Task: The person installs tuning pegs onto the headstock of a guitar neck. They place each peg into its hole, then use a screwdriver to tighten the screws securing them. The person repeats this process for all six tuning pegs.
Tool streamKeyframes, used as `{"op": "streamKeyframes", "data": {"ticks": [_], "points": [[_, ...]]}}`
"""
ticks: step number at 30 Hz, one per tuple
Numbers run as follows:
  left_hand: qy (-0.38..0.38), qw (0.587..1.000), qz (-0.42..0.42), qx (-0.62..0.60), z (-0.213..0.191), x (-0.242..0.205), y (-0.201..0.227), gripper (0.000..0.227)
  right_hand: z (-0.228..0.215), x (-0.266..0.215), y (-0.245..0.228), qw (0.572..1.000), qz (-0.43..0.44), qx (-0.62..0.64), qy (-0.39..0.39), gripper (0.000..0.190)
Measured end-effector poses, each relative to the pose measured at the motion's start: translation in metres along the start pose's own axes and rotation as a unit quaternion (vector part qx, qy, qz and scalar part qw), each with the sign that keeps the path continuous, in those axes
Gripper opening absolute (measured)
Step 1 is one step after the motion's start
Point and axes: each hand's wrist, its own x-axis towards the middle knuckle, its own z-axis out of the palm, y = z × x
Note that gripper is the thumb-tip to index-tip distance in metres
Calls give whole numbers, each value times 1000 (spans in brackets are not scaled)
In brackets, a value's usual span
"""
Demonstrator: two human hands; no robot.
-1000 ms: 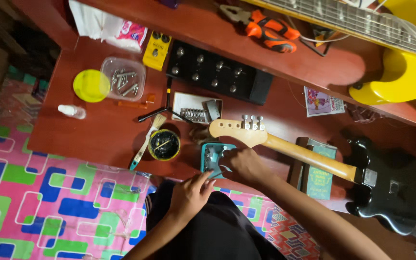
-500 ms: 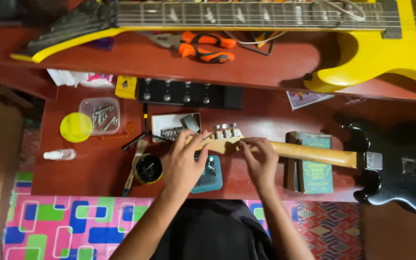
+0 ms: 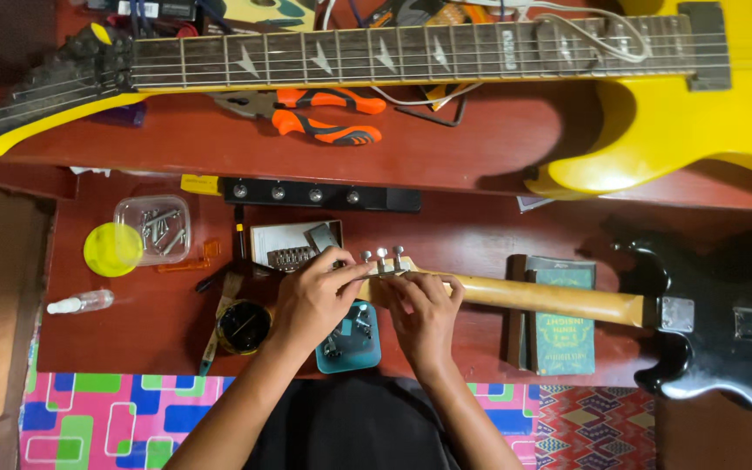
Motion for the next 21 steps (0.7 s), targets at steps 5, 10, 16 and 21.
{"op": "streamKeyframes", "data": {"ticks": [5,10,16,21], "points": [[-5,1000,8,4,0,2,-2,10,-1,8,-11,998,2,-55,0,15],[-14,1000,17,-8,-4,4,-3,8,-2,14,-19,998,3,-63,-12,13],[19,999,28,-3,-3,3,-5,6,-8,21,-37,993,-24,-106,-49,15],[40,999,24,-8,9,-1,-13,5,-5,19,-39,989,-1,-139,-53,11]]}}
